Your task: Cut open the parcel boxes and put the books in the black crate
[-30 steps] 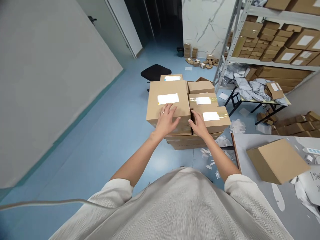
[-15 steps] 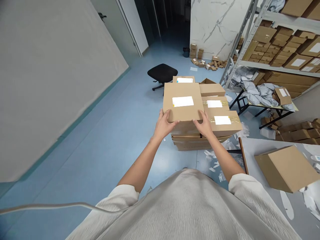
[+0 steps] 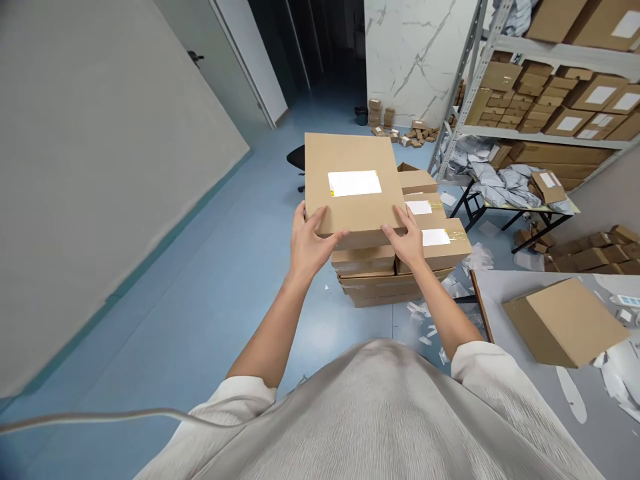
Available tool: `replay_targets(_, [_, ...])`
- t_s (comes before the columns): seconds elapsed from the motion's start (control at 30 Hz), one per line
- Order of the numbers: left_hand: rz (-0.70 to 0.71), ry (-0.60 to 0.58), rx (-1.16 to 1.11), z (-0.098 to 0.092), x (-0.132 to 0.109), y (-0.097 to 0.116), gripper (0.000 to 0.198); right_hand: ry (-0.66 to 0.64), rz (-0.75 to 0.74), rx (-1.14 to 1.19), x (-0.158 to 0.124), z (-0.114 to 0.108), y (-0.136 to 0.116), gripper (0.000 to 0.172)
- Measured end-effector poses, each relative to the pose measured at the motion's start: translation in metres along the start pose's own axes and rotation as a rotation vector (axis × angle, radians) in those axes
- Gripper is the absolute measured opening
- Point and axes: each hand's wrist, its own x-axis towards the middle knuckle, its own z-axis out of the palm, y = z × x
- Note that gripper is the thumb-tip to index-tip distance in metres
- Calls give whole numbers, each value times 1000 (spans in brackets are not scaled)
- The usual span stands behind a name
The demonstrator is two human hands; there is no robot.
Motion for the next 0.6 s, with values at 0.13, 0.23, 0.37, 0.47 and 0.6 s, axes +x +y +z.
replay_targets(0.13, [56, -45, -54, 23, 3, 32, 78, 89, -17, -66, -11, -46, 2, 90])
replay_targets(0.23, [103, -97, -113, 57, 2, 60, 76, 171, 0, -111, -27, -88, 11, 90])
replay_targets(0.37, [182, -193, -156, 109, -5, 104, 73, 291, 68, -150, -56, -147, 30, 92])
replay_targets(0.47, [233, -264, -178, 149, -15, 142, 73, 384, 114, -171, -81, -194, 47, 93])
replay_targets(0.6, [288, -342, -221, 199, -36, 193, 74, 466, 170, -221, -117, -258, 72, 91])
